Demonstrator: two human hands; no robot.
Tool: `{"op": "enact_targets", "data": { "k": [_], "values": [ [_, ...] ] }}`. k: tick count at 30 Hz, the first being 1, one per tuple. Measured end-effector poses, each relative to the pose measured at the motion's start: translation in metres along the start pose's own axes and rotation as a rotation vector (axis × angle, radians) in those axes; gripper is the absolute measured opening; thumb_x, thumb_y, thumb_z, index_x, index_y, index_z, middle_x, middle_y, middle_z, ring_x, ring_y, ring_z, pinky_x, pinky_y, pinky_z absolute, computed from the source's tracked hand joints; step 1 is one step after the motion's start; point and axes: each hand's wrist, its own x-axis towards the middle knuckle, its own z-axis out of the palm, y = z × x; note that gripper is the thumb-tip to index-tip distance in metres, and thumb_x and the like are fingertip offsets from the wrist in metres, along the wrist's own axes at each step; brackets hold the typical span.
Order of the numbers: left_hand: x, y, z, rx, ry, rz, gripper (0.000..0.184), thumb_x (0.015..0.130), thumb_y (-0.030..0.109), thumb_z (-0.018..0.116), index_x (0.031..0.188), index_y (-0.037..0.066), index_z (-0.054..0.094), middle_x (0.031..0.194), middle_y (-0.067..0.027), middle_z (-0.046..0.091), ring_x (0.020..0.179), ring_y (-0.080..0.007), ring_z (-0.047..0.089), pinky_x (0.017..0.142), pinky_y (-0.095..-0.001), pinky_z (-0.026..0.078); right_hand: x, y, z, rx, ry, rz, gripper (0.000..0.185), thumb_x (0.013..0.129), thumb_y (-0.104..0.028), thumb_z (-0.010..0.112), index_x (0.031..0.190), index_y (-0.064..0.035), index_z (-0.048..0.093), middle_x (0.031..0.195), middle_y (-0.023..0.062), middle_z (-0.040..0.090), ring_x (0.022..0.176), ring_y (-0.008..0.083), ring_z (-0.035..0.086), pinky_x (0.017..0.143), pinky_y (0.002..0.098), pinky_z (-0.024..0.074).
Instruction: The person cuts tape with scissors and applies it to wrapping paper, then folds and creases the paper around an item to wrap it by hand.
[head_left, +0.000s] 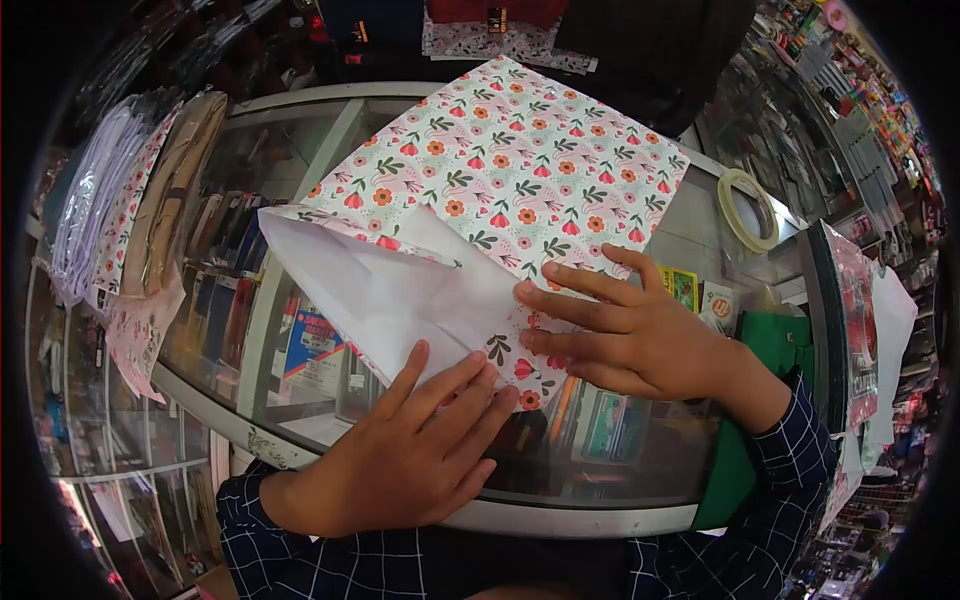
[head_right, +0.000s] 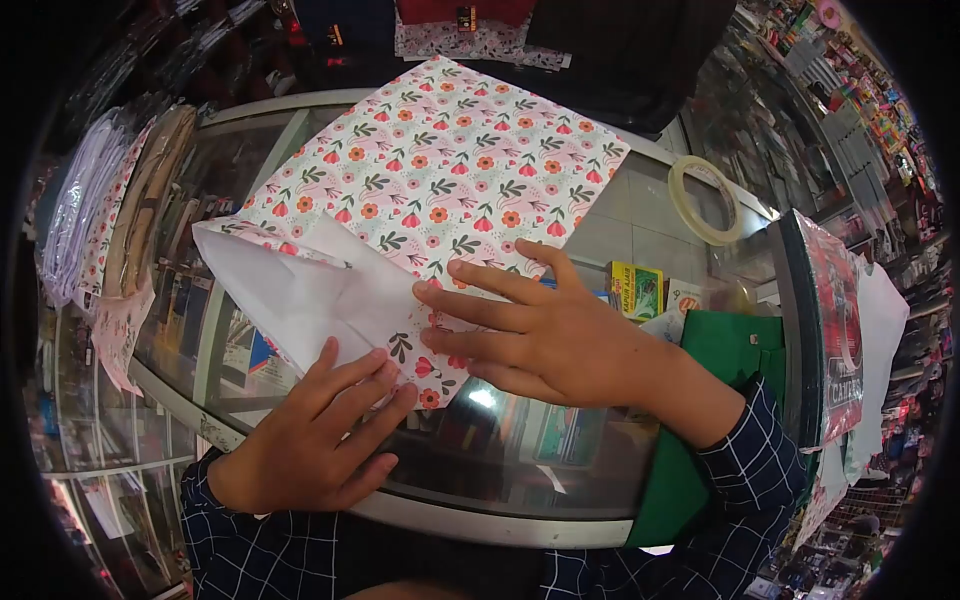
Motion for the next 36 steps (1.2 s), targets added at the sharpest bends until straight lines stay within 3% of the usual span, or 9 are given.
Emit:
{"op": "enact_targets", "data": {
  "k": [5, 11, 17, 20, 24, 28, 34, 35, 36],
  "values": [
    [-0.002, 0.000, 0.001, 0.022, 0.013, -0.001, 0.055, 0.083, 0.030, 0.066, 0.128, -0.001, 0.057, 0.126, -0.0199, 0.051, 0.125, -0.0345, 0.049, 0.106, -0.0597, 0.036, 0.002, -0.001, -0.002, 0.005, -0.021, -0.008, 0.038, 0.097, -0.034, 0.052, 0.133, -0.0238, 0.057, 0.148, -0.0035, 0.044, 0.139, 0.0179, 0.037, 0.110, 0.0507, 0.0267],
    [-0.002, 0.001, 0.002, 0.027, 0.022, -0.012, 0.056, 0.083, 0.031, 0.066, 0.128, -0.001, 0.057, 0.124, -0.0196, 0.052, 0.124, -0.0335, 0.049, 0.105, -0.0606, 0.038, -0.001, 0.001, -0.016, 0.084, -0.099, -0.116, 0.033, 0.097, -0.037, 0.050, 0.128, -0.0312, 0.062, 0.155, 0.0051, 0.034, 0.141, 0.0278, 0.034, 0.110, 0.0512, 0.0258],
    [-0.002, 0.001, 0.002, 0.042, 0.008, 0.004, 0.056, 0.085, 0.031, 0.066, 0.129, -0.001, 0.056, 0.125, -0.0202, 0.052, 0.124, -0.0345, 0.049, 0.104, -0.0608, 0.038, 0.002, 0.003, -0.006, 0.197, 0.063, 0.036, 0.028, 0.096, -0.038, 0.053, 0.113, -0.0306, 0.073, 0.158, 0.0174, 0.023, 0.133, 0.0326, 0.041, 0.108, 0.0474, 0.0288],
    [-0.002, 0.001, 0.000, 0.029, 0.006, 0.002, 0.055, 0.085, 0.031, 0.065, 0.129, -0.001, 0.056, 0.125, -0.0199, 0.052, 0.125, -0.0342, 0.049, 0.104, -0.0611, 0.038, 0.006, 0.004, 0.000, 0.121, 0.122, 0.125, 0.026, 0.095, -0.037, 0.054, 0.109, -0.0294, 0.075, 0.158, 0.0173, 0.023, 0.128, 0.0332, 0.044, 0.105, 0.0439, 0.0325],
    [-0.002, 0.002, 0.000, 0.017, -0.001, -0.003, 0.055, 0.085, 0.030, 0.066, 0.129, -0.001, 0.056, 0.126, -0.0197, 0.052, 0.125, -0.0342, 0.049, 0.105, -0.0607, 0.037, 0.013, 0.007, 0.000, 0.190, 0.144, 0.236, 0.030, 0.095, -0.029, 0.055, 0.120, -0.0296, 0.070, 0.158, 0.0179, 0.023, 0.132, 0.0330, 0.042, 0.107, 0.0441, 0.0321],
    [-0.001, 0.001, -0.001, -0.009, 0.000, -0.015, 0.055, 0.085, 0.029, 0.066, 0.130, -0.001, 0.055, 0.125, -0.0199, 0.053, 0.126, -0.0352, 0.049, 0.106, -0.0602, 0.036, 0.012, 0.008, 0.004, 0.066, 0.185, 0.185, 0.030, 0.097, -0.033, 0.053, 0.124, -0.0304, 0.067, 0.151, 0.0186, 0.036, 0.122, 0.0341, 0.048, 0.101, 0.0446, 0.0362],
    [-0.001, 0.001, 0.001, -0.023, 0.001, -0.034, 0.056, 0.086, 0.030, 0.065, 0.131, 0.001, 0.055, 0.127, -0.0188, 0.053, 0.127, -0.0343, 0.049, 0.108, -0.0613, 0.031, 0.014, -0.016, -0.007, -0.034, 0.267, 0.143, 0.029, 0.091, -0.031, 0.061, 0.115, -0.0167, 0.068, 0.146, 0.0167, 0.042, 0.125, 0.0326, 0.047, 0.097, 0.0447, 0.0375],
    [-0.001, 0.002, 0.001, -0.021, 0.000, -0.040, 0.056, 0.086, 0.031, 0.065, 0.132, 0.001, 0.054, 0.128, -0.0184, 0.053, 0.127, -0.0339, 0.049, 0.109, -0.0615, 0.030, 0.011, -0.023, -0.010, -0.029, 0.264, 0.085, 0.032, 0.087, -0.030, 0.065, 0.111, -0.0095, 0.065, 0.138, 0.0129, 0.050, 0.125, 0.0280, 0.048, 0.096, 0.0432, 0.0395],
    [-0.001, 0.002, 0.002, 0.008, 0.000, -0.040, 0.058, 0.086, 0.034, 0.065, 0.132, 0.001, 0.054, 0.129, -0.0177, 0.052, 0.128, -0.0329, 0.048, 0.109, -0.0624, 0.029, 0.008, -0.029, -0.010, -0.017, 0.230, 0.017, 0.034, 0.087, -0.029, 0.065, 0.114, -0.0094, 0.065, 0.137, 0.0124, 0.051, 0.124, 0.0281, 0.049, 0.096, 0.0424, 0.0393]
  ]
}}
